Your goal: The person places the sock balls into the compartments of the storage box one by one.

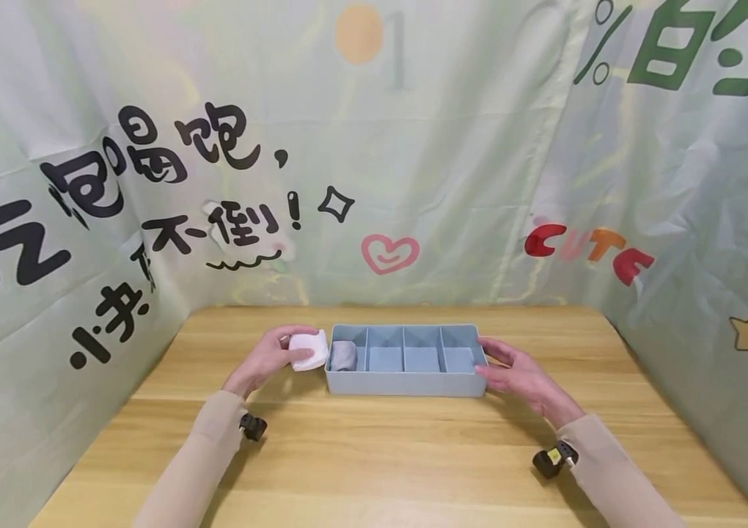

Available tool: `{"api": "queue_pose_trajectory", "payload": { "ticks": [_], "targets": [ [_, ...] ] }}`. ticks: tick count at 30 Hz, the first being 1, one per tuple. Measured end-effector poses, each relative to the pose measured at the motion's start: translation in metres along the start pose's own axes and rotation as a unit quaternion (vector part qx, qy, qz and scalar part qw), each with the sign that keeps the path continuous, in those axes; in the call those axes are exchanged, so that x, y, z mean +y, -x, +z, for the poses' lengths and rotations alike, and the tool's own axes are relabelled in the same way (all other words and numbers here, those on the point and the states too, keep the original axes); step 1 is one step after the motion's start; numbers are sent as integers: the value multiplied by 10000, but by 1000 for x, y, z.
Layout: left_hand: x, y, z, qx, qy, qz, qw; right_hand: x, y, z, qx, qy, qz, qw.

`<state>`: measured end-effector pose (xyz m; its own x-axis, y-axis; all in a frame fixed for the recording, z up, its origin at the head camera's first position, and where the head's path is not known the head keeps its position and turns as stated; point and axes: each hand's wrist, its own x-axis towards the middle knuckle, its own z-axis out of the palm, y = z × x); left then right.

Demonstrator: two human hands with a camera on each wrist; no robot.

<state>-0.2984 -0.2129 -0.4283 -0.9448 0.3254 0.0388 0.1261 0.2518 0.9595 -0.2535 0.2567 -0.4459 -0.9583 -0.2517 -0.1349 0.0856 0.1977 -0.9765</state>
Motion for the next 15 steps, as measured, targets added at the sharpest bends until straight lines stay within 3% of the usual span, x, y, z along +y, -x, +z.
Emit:
{"api": "queue_pose_trajectory", "payload": {
  "ticks": [6, 15],
  "targets": [
    [6, -4, 5, 13, 185, 75, 9998, 1, 2, -1, 5, 26, 16, 10000],
    [11, -16, 16, -141, 143, 537, 9984, 0, 0, -2, -9, 53, -24, 10000]
  ]
}}
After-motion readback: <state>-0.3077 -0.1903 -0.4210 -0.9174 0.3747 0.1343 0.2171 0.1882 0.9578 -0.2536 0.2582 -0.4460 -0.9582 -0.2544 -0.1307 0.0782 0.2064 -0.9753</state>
